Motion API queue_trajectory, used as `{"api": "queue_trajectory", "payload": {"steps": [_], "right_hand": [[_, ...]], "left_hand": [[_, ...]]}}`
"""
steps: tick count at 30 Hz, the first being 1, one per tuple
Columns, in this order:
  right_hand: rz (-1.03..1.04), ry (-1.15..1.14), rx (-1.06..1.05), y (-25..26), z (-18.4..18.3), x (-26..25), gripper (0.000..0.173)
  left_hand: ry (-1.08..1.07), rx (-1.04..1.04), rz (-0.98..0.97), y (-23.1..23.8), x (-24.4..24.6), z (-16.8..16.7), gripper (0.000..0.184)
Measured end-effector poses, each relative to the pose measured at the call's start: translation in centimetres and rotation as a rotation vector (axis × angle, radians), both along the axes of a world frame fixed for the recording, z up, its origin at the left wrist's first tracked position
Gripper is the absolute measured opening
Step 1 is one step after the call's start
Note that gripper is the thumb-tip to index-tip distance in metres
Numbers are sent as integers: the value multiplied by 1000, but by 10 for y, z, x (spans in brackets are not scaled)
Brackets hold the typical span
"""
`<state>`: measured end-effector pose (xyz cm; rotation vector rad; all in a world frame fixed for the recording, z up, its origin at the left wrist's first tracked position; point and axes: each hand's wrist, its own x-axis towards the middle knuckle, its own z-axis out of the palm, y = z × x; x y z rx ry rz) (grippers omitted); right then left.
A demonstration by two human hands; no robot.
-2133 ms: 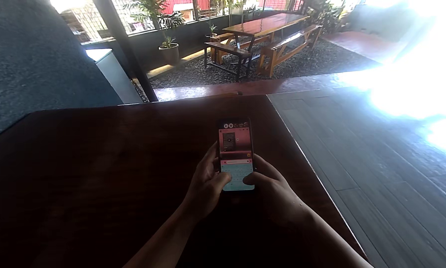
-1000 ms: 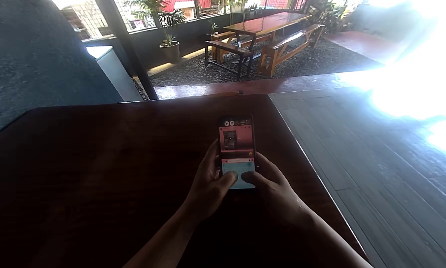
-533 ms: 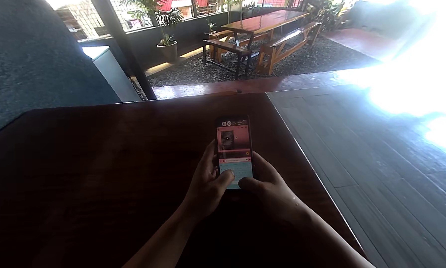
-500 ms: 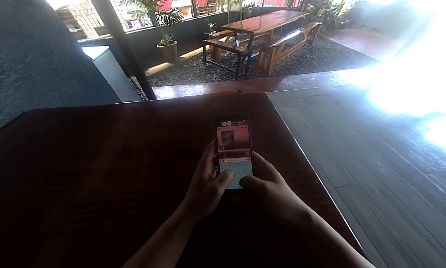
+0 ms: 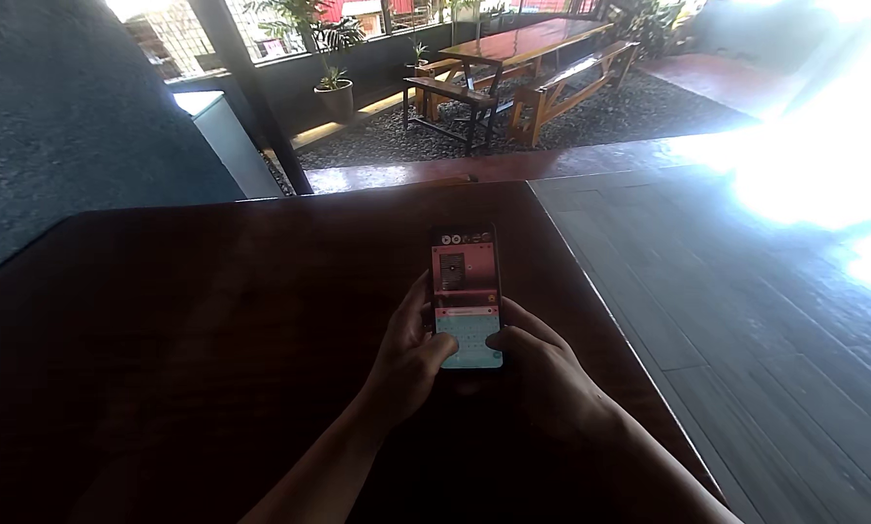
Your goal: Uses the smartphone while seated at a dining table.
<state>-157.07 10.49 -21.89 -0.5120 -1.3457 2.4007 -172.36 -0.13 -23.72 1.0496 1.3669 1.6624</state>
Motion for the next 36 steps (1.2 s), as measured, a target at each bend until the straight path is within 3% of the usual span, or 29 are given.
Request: {"api": "queue_trajectory", "payload": {"steps": [21, 28, 36], "right_hand": [[11, -9, 93, -2, -2, 0, 42], [22, -34, 164, -2, -6, -1, 51], [-9, -23, 119, -2, -4, -1, 42]], "left_hand": [[9, 21, 53, 0, 5, -2, 62], [44, -5, 77, 0, 8, 0, 62], [25, 28, 31, 1, 7, -1, 67]]}}
